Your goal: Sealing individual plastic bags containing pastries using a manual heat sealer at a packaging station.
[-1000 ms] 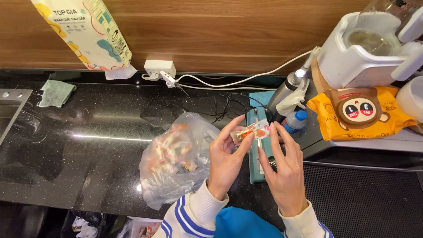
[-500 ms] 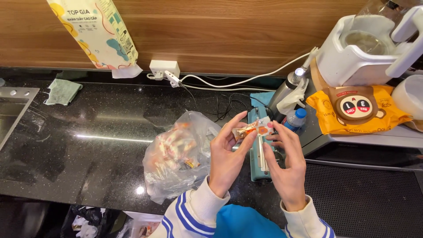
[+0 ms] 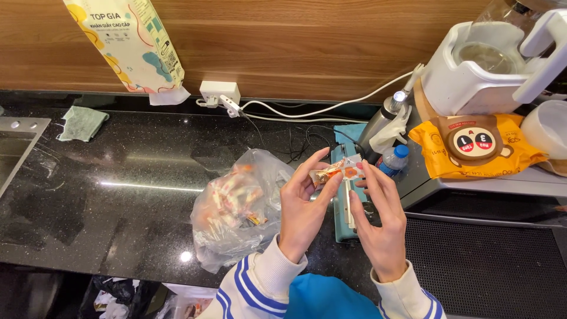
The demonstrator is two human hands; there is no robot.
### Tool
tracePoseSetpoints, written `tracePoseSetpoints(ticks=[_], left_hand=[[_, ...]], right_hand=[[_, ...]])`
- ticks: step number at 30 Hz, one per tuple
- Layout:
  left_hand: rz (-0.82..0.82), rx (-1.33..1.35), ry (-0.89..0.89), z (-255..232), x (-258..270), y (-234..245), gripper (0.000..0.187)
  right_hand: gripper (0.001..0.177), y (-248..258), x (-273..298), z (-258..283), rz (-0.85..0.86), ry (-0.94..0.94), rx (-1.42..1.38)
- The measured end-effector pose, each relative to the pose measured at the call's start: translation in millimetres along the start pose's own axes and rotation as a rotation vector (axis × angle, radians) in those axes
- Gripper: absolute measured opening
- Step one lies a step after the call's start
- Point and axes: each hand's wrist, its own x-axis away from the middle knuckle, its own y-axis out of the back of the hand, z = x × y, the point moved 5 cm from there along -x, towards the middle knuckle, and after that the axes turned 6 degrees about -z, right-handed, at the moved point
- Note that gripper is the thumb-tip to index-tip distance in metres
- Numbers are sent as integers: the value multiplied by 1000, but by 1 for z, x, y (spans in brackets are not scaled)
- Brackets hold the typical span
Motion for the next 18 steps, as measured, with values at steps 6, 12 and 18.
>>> tracePoseSetpoints(ticks=[6,12,18], left_hand=[[0,-22,-1,-2,1,-1,49],[-32,-6,-11,-2,1,2,48],[-17,-16,-71,-3,1,3,48]], right_hand=[[53,-1,3,-1,0,0,0],[57,-4,2,2,32,-12,8],[47,-4,0,-7,-23,-224,-193]])
